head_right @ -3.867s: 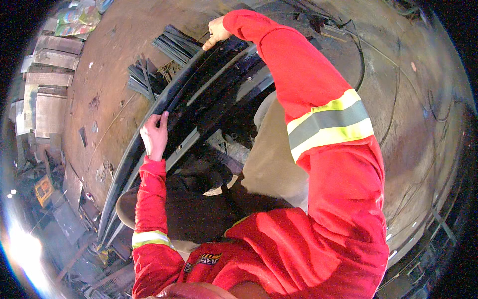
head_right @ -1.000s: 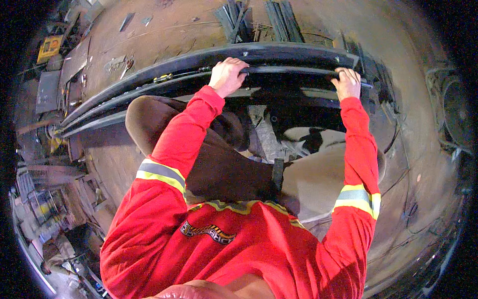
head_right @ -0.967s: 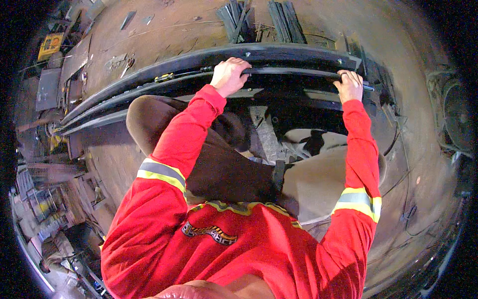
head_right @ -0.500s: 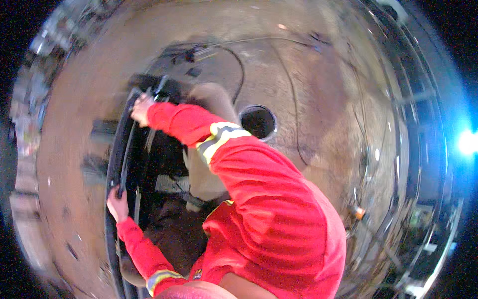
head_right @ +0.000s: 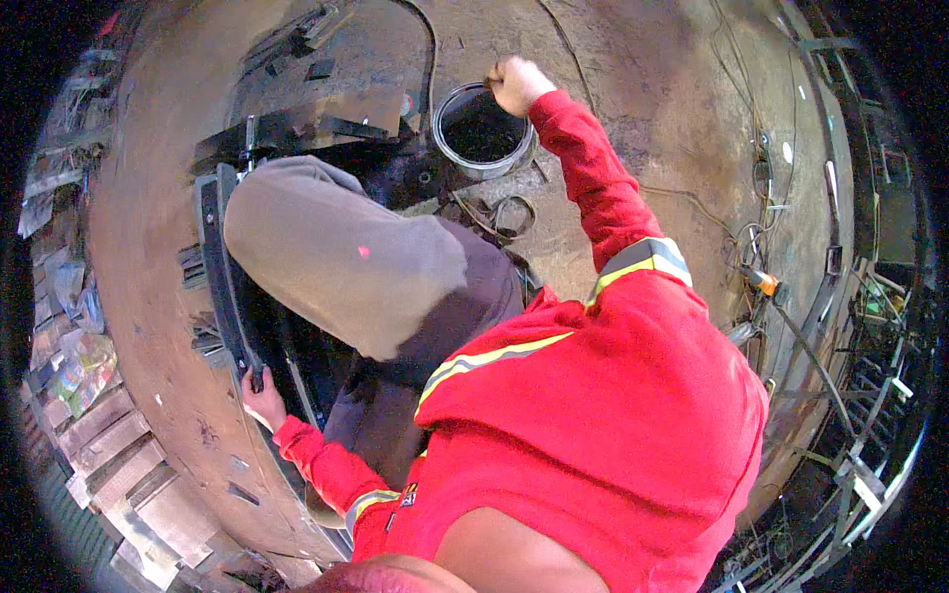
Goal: The person sits on the floor and assembles a metal frame structure by hand. They align metal bars, insert fasteners, and use a screwdriver to tighten the components together.
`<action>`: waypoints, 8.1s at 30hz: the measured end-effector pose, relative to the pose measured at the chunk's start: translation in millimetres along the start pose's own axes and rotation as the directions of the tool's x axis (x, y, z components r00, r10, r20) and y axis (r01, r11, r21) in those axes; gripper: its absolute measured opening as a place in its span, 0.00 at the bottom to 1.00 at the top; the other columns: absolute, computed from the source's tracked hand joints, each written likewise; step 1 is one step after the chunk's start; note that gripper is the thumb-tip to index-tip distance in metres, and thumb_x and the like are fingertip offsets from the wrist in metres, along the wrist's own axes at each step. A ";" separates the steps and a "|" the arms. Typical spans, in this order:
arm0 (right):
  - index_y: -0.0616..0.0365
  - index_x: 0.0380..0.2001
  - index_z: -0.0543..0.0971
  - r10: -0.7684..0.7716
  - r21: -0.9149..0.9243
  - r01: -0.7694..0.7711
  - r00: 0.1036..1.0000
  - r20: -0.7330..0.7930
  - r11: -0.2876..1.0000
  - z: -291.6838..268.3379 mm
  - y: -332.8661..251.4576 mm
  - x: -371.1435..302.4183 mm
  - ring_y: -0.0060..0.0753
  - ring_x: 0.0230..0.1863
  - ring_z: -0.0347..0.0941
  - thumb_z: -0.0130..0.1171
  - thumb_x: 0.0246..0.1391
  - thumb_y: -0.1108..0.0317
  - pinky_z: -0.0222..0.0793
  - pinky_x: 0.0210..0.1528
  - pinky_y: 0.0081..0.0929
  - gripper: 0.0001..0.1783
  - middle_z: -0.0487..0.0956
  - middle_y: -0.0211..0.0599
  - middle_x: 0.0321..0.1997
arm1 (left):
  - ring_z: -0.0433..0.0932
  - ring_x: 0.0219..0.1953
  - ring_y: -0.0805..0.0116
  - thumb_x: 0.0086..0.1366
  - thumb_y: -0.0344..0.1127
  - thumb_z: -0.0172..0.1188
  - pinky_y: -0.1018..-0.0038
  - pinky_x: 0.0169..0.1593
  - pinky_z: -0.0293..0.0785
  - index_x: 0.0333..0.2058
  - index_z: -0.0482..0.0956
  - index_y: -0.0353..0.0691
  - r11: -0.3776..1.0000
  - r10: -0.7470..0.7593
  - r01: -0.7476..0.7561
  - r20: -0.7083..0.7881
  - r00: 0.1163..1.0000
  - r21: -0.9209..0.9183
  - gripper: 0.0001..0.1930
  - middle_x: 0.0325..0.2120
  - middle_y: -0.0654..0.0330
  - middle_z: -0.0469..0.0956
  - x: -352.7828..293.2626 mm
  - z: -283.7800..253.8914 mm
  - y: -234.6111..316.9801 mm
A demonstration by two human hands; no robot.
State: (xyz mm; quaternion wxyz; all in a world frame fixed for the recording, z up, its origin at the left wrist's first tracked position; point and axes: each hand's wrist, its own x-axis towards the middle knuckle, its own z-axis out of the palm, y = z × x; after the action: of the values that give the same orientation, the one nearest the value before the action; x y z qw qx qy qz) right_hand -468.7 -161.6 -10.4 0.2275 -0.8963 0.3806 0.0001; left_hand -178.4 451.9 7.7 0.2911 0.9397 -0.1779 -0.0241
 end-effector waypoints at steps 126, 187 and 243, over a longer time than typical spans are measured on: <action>0.51 0.51 0.76 0.391 -0.382 -0.200 0.755 0.527 0.902 178.8 48.3 27.4 0.53 0.58 0.68 0.45 0.59 0.53 0.62 0.59 0.41 0.23 0.73 0.49 0.55 | 0.77 0.28 0.63 0.55 0.38 0.68 0.71 0.37 0.72 0.35 0.80 0.32 0.949 -0.205 0.190 0.031 0.978 0.253 0.15 0.28 0.53 0.80 3.9 2.5 -2.3; 0.57 0.41 0.79 0.406 -0.398 -0.213 0.765 0.500 0.892 180.4 43.3 22.7 0.53 0.49 0.73 0.52 0.51 0.56 0.69 0.50 0.42 0.20 0.77 0.52 0.46 | 0.77 0.27 0.65 0.55 0.38 0.67 0.71 0.35 0.71 0.35 0.80 0.33 0.941 -0.217 0.201 0.031 0.976 0.271 0.14 0.26 0.55 0.80 4.2 3.5 -3.8; 0.56 0.36 0.79 -0.848 0.300 0.795 0.469 0.248 0.527 104.3 -374.8 -109.6 0.46 0.40 0.77 0.63 0.46 0.66 0.73 0.39 0.36 0.12 0.80 0.43 0.36 | 0.73 0.29 0.68 0.65 0.40 0.50 0.72 0.33 0.68 0.32 0.76 0.43 -0.385 -0.423 0.455 0.592 0.686 -0.803 0.10 0.27 0.64 0.76 -35.4 42.3 152.9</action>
State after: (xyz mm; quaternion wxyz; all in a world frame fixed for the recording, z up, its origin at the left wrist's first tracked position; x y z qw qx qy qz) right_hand -272.7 183.2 67.9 0.3286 -0.9323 -0.1481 0.0295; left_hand -266.8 324.1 55.4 0.8375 0.3782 0.2882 -0.2692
